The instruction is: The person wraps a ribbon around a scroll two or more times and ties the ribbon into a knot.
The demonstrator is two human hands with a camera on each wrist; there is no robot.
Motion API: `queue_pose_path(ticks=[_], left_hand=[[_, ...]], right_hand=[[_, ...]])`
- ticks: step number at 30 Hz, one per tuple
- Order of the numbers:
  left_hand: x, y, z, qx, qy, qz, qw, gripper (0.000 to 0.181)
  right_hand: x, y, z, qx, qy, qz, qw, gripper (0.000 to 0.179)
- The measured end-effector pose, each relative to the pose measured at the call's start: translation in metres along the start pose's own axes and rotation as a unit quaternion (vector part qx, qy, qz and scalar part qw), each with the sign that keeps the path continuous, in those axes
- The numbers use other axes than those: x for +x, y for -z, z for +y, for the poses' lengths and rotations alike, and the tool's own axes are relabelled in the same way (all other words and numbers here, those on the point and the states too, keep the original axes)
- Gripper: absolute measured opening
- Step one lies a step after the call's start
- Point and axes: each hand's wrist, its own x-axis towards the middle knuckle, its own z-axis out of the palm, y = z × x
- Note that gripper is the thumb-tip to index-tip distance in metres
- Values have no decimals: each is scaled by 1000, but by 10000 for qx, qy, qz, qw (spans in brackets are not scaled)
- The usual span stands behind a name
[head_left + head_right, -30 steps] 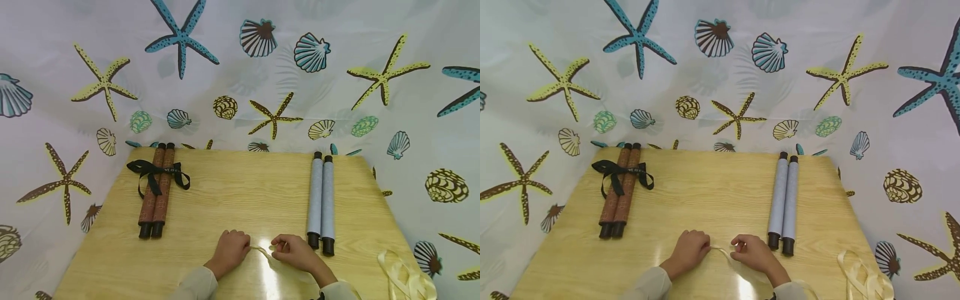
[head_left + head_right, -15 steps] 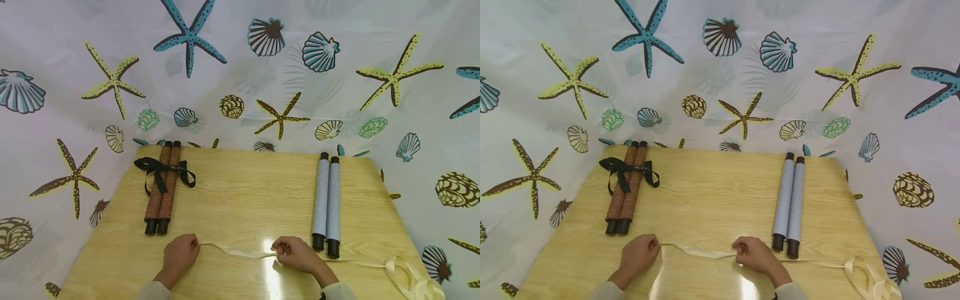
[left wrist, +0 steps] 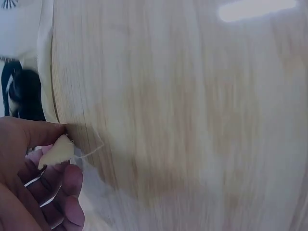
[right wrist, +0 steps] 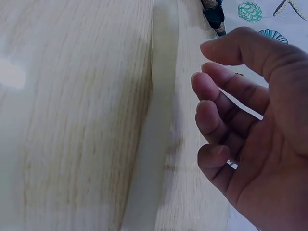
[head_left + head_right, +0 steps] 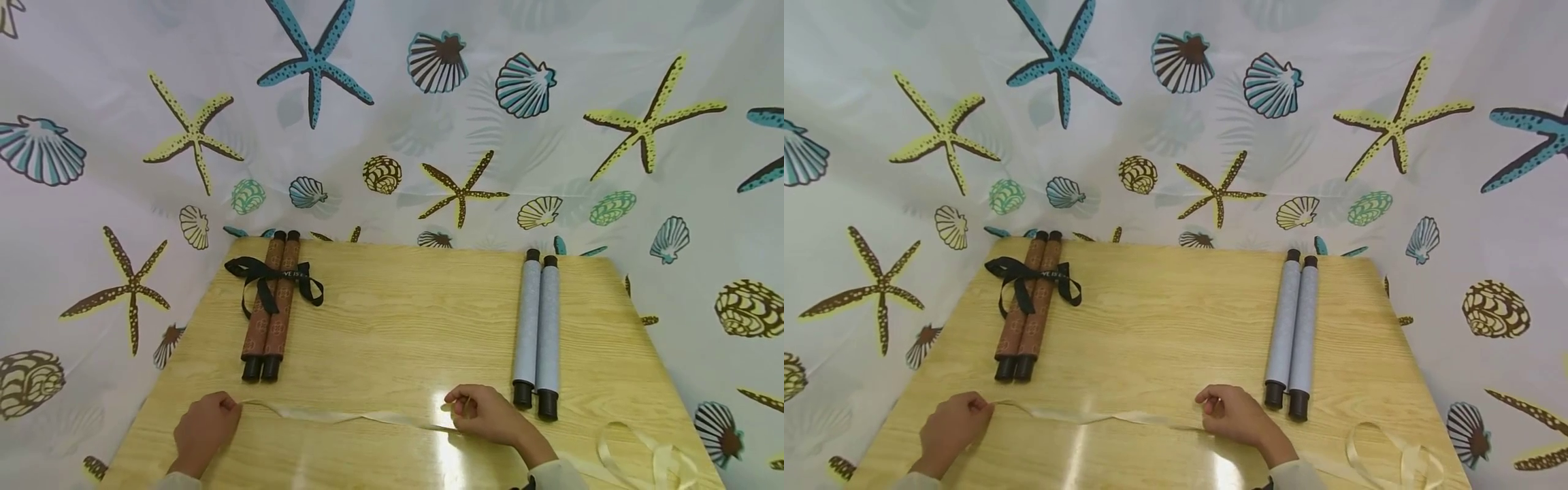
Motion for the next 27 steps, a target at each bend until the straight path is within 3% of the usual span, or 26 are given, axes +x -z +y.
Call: queue_pose_path(ticks=[8,13,18,22,27], left_hand=[[21,34,-28,-99,448,-169,9988,25],[40,48,-48,-68,585,-80,9982,27],[56,57,-59,46,929,126,9956,29],[63,60,-65,226,981,158,9948,28],[68,62,-62,399,1010,210,9939,32]], right_hand=[[-6,1,1,-51,21,-362,9993,28],[-8,2,3,-282,-55,-307,9991,26],[-16,8,4,-508,-125,-101,9986,26],[-35,17,6,-679,-331,13,9971,26],[-76,25,20,-1171,-766,44,9901,21]])
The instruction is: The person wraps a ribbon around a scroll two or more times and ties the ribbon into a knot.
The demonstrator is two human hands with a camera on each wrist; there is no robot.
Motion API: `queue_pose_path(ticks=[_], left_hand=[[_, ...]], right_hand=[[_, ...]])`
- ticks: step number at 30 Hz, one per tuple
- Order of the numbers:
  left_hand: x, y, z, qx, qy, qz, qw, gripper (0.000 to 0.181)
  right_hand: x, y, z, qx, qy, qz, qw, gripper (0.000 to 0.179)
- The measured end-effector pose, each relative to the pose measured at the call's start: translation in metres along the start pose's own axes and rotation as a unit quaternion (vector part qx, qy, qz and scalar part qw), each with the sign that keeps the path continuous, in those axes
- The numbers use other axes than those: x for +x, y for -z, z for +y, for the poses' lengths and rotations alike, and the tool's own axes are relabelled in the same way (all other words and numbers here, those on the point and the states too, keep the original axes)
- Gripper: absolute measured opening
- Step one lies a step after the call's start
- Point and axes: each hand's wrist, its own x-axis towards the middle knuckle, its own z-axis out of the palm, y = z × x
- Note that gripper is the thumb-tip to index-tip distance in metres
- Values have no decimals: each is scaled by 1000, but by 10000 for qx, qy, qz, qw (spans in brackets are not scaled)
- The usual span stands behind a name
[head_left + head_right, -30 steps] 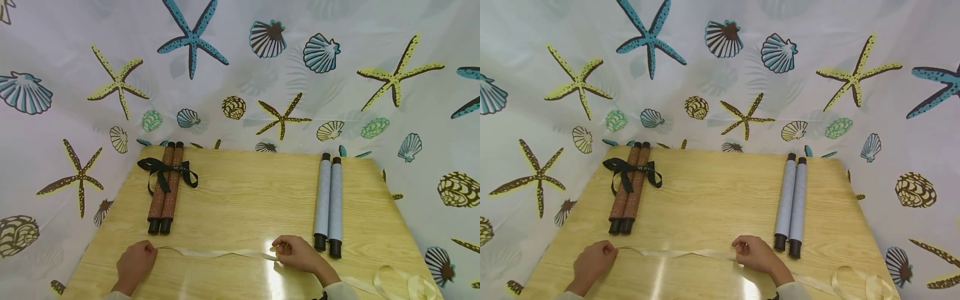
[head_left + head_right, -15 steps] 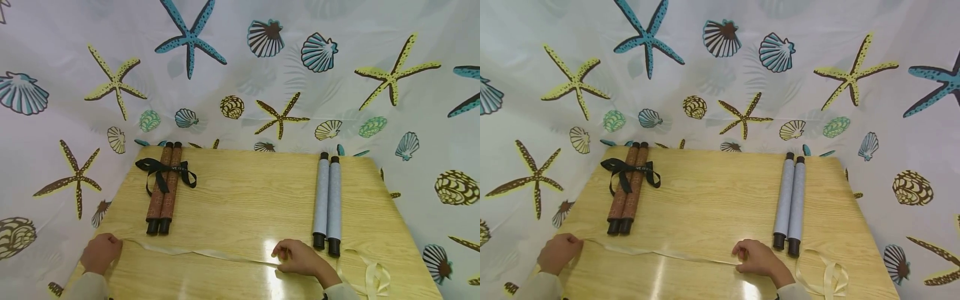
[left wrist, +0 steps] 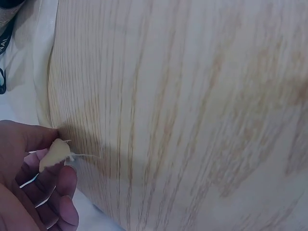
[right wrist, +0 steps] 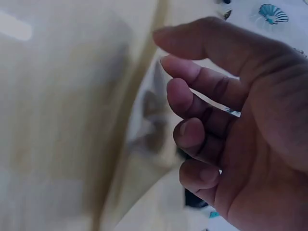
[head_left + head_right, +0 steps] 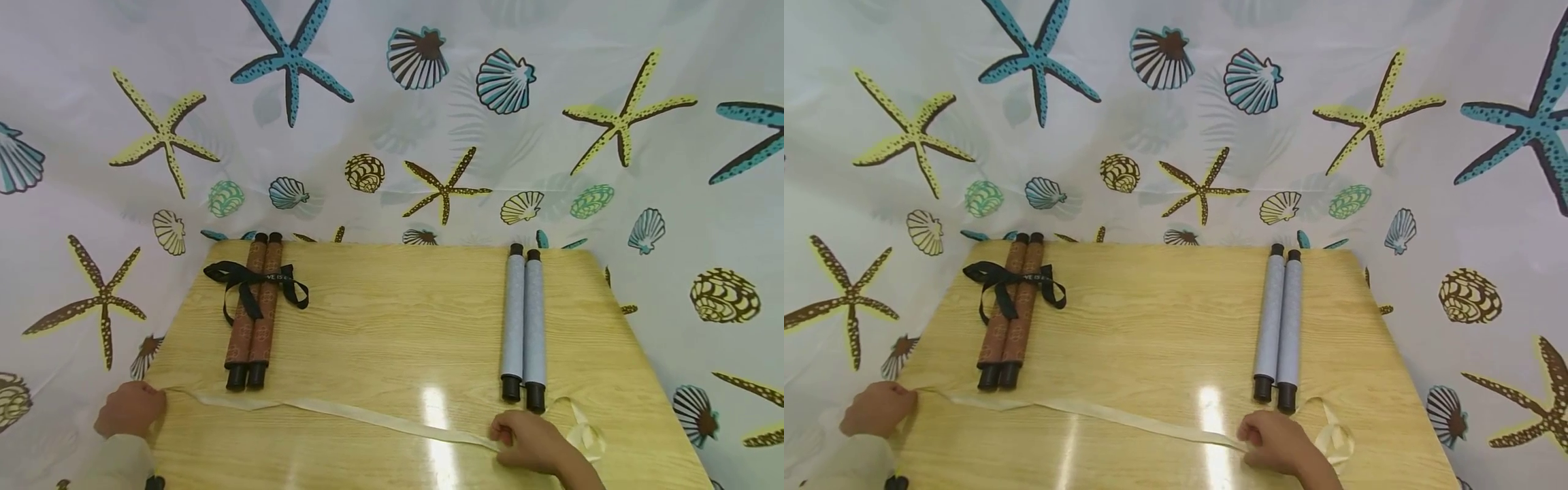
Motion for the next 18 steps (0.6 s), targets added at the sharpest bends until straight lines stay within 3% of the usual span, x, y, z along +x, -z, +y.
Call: queue_pose_path(ticks=[5,9,18], left_hand=[[0,6,-1,24,-12,107,9999,36],[2,5,-6,118,85,-54,9999,40],[1,4,-8,191,189,-273,9993,40]], right_hand=[[-29,-1,27,-419,-164,368,9983,16],[-43,9,45,-671,-420,693,9944,15],[-57,38,77,-959,-1804,875,9750,8]])
